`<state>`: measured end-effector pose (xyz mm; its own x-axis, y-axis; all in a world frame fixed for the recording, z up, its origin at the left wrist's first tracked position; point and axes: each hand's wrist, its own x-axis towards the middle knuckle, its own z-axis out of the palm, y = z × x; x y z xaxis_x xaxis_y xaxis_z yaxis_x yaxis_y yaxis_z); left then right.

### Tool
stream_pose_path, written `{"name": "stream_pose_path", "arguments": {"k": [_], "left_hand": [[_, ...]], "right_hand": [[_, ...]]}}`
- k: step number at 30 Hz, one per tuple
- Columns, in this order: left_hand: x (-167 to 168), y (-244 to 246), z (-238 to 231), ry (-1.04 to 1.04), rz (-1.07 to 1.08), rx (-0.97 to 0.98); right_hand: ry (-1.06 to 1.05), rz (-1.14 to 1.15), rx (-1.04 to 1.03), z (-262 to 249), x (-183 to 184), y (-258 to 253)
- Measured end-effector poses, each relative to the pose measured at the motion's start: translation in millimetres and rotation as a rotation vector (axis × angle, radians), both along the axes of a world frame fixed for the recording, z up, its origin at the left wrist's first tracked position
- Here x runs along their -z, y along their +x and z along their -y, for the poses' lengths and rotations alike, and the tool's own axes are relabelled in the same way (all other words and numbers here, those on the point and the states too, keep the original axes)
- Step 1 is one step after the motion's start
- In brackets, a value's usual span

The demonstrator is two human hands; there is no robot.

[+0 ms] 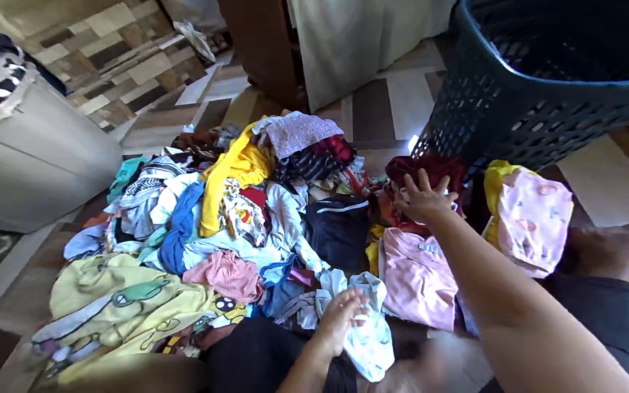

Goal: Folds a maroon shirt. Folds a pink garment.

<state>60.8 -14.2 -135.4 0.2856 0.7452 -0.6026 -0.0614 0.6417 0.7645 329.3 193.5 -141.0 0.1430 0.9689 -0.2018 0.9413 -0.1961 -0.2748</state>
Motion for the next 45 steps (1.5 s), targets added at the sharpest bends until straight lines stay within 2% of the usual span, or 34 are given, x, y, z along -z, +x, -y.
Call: {"name": "stream_pose_path", "arguments": {"k": [3,4,6,7,9,12,14,16,19,22,24,26,28,30,33,38,41,45], "left_hand": [[-24.6,-35.9,-38.0,0.344,-0.183,-0.047],[-29.2,-51.9,-53.9,0.467,-0.346,-0.025],[-35.0,-87.0,-82.3,0.608,-0.83,0.049],[-39.0,-104.5,-91.1,0.57,-1.076,0.089],[-44.3,-138.8,-97.2,0.396,-1.378,0.076],[-30.9,-187.7,-88.3,0.202,-1.515,-0.054],[-27.0,-200.8,-79.8,0.132,-1.485,-0.013],[-28.5,-193.1,-72.2,0.17,-1.349,0.05],[-28.9,-143.2,-58.9,0.373,-0.856,0.047],[-52.2,-74.3,-42.2,0.566,-0.393,0.0],[-74.0,-45.3,-31.6,0.663,-0.147,-0.039],[-91.9,-33.1,-25.2,0.717,-0.001,-0.048],[-104.1,-31.3,-23.1,0.775,0.011,-0.076],[-109.2,-34.5,-22.8,0.841,-0.078,-0.132],[-109.2,-39.7,-19.5,0.867,-0.211,-0.211],[-106.7,-43.9,-14.1,0.849,-0.271,-0.292],[-109.4,-45.9,-12.6,0.89,-0.28,-0.337],[-116.5,-52.1,-12.2,0.949,-0.285,-0.372]], "right_hand": [[0.177,-0.07,-0.049,23.6,-16.2,-10.1],[0.265,-0.103,-0.069,38.1,-17.4,-15.7],[0.388,-0.158,-0.126,76.7,-9.7,-27.1],[0.386,-0.178,-0.156,99.2,-2.8,-31.9],[0.281,-0.218,-0.198,146.0,12.3,-37.8],[0.094,-0.311,-0.188,205.5,33.0,-36.7],[0.133,-0.376,-0.159,232.0,49.0,-29.9],[0.22,-0.443,-0.14,245.6,54.8,-26.2],[0.209,-0.579,-0.141,243.3,30.2,-37.1],[0.084,-0.817,-0.202,228.0,-4.3,-62.7],[0.093,-1.005,-0.251,220.5,-19.0,-83.9],[0.126,-1.166,-0.261,215.7,-39.3,-99.2],[0.188,-1.233,-0.239,213.3,-57.4,-100.7],[0.285,-1.18,-0.203,212.8,-66.6,-91.8],[0.481,-0.933,-0.175,213.7,-70.4,-71.8],[0.753,-0.647,-0.26,218.9,-86.3,-49.1],[0.79,-0.586,-0.251,225.0,-102.3,-39.8],[0.751,-0.632,-0.224,230.4,-115.9,-29.9]]}}
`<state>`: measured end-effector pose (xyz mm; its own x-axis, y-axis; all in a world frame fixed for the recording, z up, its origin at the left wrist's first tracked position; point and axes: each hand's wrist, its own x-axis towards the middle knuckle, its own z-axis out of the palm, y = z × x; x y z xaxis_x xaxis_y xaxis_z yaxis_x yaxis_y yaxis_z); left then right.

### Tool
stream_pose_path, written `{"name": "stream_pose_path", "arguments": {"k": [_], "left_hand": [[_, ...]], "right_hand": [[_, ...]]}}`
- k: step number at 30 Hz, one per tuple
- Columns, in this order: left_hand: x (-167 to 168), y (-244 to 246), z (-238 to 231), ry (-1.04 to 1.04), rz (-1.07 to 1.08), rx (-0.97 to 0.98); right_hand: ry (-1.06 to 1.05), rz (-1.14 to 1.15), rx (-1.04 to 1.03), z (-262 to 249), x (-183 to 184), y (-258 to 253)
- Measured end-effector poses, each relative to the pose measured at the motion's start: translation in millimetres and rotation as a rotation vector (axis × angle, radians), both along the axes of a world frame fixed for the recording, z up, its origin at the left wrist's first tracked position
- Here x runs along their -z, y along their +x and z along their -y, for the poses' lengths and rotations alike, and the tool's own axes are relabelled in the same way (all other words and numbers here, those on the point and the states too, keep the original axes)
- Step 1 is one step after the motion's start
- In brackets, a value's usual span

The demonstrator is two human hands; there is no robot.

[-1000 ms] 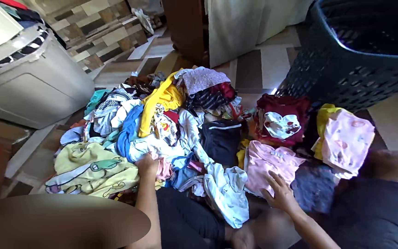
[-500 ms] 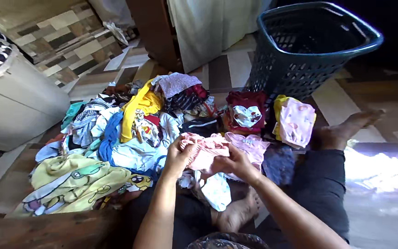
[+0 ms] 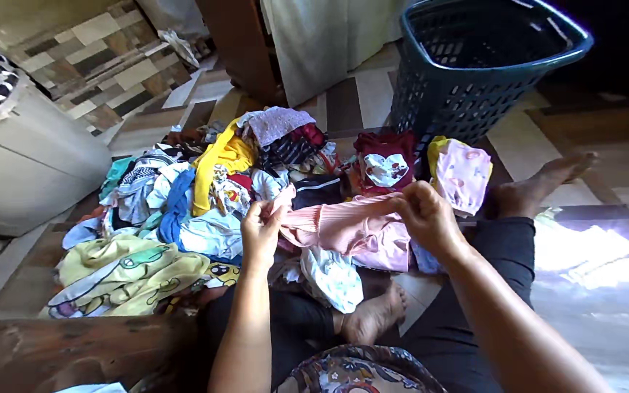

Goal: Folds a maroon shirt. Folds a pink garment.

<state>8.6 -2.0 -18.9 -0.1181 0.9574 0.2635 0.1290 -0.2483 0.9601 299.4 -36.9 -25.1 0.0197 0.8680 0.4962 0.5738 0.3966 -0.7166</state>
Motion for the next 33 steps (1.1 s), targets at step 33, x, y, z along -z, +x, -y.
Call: {"name": "stream_pose_path", "arguments": {"k": [33], "left_hand": [[108.4,56.1,48.4,-1.032,0.445,0.203]], "right_hand": [[-0.912,0.295,-0.337,23.8,79.3,-81.6]]}}
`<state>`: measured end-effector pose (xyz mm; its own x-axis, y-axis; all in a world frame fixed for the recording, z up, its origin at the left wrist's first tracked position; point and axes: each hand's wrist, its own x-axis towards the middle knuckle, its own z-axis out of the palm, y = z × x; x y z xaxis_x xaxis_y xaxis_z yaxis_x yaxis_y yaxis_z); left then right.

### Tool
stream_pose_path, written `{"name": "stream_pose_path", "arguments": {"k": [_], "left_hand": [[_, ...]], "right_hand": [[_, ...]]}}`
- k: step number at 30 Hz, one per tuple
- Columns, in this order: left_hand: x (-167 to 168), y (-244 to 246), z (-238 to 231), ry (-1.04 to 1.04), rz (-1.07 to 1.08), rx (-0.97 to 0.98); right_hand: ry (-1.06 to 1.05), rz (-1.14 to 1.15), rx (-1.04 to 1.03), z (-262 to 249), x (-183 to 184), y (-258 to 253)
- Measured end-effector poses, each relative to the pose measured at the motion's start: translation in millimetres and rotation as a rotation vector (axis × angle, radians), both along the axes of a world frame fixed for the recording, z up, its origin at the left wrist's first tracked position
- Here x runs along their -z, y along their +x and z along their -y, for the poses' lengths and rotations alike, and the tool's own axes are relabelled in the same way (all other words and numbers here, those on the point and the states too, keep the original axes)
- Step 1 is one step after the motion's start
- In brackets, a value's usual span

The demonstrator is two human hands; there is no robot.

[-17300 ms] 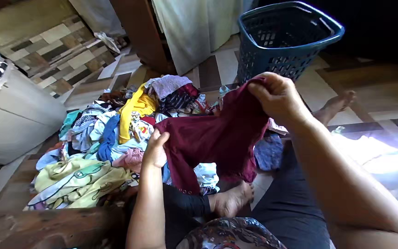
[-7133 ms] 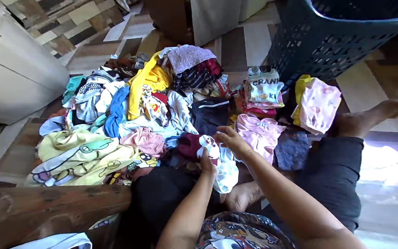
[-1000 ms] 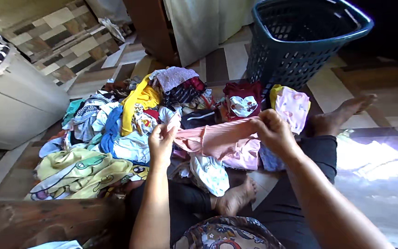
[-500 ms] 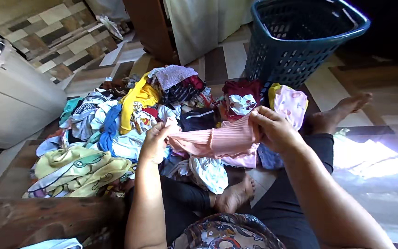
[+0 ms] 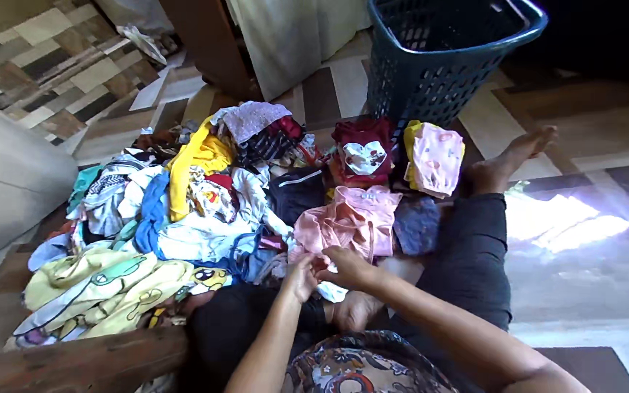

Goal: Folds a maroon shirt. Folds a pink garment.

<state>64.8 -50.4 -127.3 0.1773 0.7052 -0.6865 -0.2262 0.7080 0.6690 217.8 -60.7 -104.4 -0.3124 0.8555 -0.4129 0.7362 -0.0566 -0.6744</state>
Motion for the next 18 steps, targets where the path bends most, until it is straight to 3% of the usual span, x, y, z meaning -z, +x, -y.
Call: {"name": "stream_pose_path", "arguments": {"k": [4,6,10,14,16,18], "left_hand": [[-6.0,12.1,2.0,0.317,-0.126,0.14],[-2.5,10.9,-3.1,0.376,-0.139,0.134],[13.9,11.3,-3.9,0.154,-0.049,-0.119],[34.4,9.8,-1.4,0.071,0.049,-0.315],[33.6,6.6,-5.1,0.132,-0.017,-0.232],[19.8,-10.2,-1.4,0.29,-0.25,0.107]], "right_hand": [[0.004,-0.003,0.104,-9.8,2.9,-14.1],[-0.014,-0.025,0.153,-24.4,14.8,-9.3],[-0.122,-0.026,0.108,-35.2,35.5,-8.0],[-0.039,-0.038,0.13,-27.2,27.2,-16.5],[0.068,-0.117,0.121,-21.8,7.4,-25.1],[0.17,-0.225,0.038,-14.3,-14.2,-39.1]]}}
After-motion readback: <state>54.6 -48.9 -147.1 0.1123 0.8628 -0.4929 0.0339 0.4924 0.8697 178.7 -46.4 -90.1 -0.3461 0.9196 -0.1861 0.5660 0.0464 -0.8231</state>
